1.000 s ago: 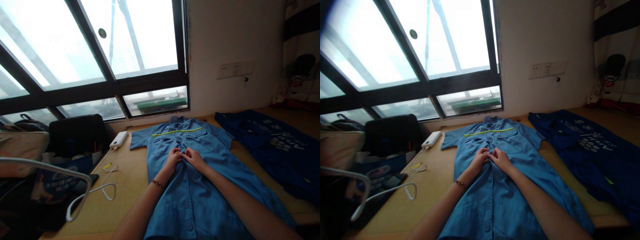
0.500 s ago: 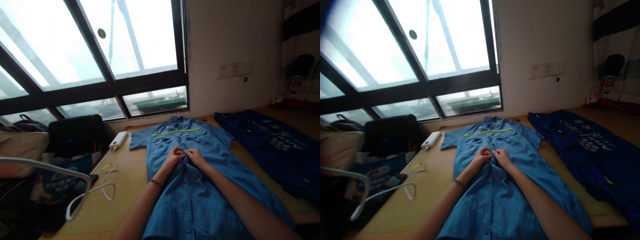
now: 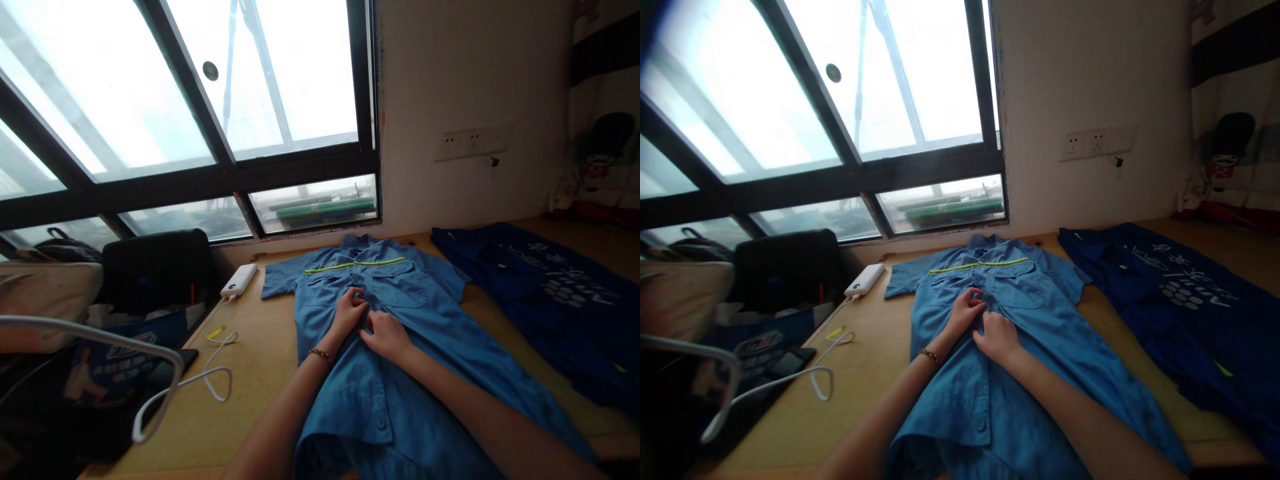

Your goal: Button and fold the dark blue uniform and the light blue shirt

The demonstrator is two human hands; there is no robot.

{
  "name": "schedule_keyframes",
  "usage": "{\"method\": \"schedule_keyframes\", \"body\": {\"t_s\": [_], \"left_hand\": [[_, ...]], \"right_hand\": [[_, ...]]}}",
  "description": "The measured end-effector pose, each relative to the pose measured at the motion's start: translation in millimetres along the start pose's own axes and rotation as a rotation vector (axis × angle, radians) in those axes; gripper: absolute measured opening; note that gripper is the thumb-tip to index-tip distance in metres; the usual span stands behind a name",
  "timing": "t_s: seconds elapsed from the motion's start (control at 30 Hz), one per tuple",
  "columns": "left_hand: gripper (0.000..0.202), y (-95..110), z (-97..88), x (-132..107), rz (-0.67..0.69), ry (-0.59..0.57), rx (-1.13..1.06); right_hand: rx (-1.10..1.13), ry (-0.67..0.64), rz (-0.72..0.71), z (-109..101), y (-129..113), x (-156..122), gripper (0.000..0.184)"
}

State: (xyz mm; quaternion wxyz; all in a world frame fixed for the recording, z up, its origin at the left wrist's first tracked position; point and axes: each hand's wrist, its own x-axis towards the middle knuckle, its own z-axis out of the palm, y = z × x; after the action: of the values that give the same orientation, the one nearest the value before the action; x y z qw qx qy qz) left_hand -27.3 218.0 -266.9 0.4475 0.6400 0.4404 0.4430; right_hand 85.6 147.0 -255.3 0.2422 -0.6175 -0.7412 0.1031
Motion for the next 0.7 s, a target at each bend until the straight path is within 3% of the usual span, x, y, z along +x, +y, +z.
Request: {"method": "schedule_keyframes", "body": {"t_s": [0.3,0.5,0.57,0.7], "left_hand": [[0.033,2.2,-2.6,24.6,0.026,-0.046,0.018],[0.043,5.2,-1.1,17.6,0.050,-0.130,0.007],[0.051,8.8,0.6,9.1,-0.012,-0.187,-0.002],[0.058,16.3,2.9,-10.5,-0.274,-0.272,-0.078]], "right_hand": [[0.045,0.007,0.092,-3.0,13.4,-16.7,0.005],[0.384,-0.061,0.108,-5.2,32.5,-1.4,0.019],[0.519,-0.095,0.131,-4.1,39.0,5.2,0.022],[0.823,-0.139,0.203,-2.9,43.4,9.1,0.023]]}}
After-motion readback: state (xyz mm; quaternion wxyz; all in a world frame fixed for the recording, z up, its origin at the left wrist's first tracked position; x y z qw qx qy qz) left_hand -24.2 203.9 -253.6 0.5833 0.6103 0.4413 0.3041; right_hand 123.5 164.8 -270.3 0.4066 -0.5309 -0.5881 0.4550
